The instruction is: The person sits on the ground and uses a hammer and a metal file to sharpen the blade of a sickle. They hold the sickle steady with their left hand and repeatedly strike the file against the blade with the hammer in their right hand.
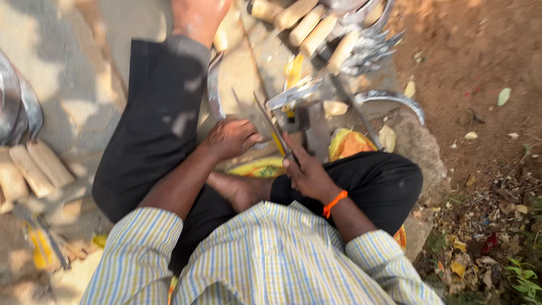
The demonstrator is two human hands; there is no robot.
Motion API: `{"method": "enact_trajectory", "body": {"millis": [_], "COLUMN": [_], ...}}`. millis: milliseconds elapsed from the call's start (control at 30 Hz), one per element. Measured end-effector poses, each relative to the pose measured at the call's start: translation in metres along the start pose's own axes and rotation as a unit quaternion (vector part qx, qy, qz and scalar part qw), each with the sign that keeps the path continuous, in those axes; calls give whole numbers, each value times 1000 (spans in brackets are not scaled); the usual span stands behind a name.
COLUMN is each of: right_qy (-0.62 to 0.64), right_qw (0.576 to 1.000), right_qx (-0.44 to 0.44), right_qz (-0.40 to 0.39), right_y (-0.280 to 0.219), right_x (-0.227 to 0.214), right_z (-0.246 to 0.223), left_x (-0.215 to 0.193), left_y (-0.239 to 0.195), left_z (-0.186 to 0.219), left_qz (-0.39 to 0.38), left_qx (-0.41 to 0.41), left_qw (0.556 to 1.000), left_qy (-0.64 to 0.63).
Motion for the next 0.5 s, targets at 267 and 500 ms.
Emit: {"method": "enact_trajectory", "body": {"millis": [267, 500], "right_qy": [262, 277], "right_qw": [961, 954], "right_qx": [-84, -110], "right_qz": [12, 38], "right_y": [0, 5], "right_x": [-9, -17], "right_z": [47, 49], "left_x": [-1, -30], "left_y": [88, 118], "left_z": [-74, -80], "left_qz": [298, 215], "left_qx": [-350, -390], "left_qw": [756, 700], "left_qy": [-465, -559]}}
Point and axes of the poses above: each hand's wrist, its own y-axis towards the middle knuckle, its own x-axis out of the palm, z = x × y, the point moved 2 cm from there along y, towards the middle knuckle, and after that the axes turned 4 degrees about -y, right-handed, at the moved point
